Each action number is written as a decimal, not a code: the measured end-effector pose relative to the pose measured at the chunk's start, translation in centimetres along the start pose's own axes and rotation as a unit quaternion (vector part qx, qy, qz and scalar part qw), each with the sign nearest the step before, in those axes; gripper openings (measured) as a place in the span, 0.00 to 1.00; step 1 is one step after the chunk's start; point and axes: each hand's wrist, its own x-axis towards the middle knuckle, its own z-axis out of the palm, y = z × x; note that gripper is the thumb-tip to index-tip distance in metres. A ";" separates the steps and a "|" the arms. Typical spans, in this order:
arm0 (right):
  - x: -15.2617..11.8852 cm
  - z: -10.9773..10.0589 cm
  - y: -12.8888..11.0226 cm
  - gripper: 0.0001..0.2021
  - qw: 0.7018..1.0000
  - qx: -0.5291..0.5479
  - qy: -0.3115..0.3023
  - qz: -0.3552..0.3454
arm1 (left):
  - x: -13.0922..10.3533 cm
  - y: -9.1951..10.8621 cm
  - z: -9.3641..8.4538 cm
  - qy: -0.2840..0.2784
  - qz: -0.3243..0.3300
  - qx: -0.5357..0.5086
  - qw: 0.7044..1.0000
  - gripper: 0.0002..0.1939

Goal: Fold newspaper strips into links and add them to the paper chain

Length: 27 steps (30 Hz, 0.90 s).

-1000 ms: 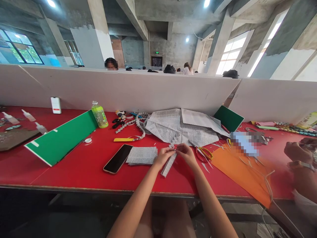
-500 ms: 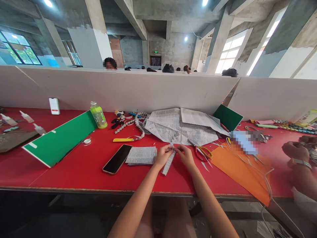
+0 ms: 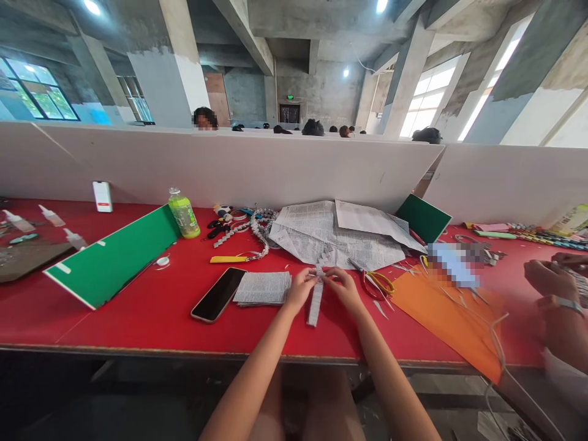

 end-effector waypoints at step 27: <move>-0.2 0.2 -0.9 0.12 0.998 -0.040 -0.042 -0.007 | 0.0 0.8 -0.1 0.050 -0.012 -0.092 0.994 0.09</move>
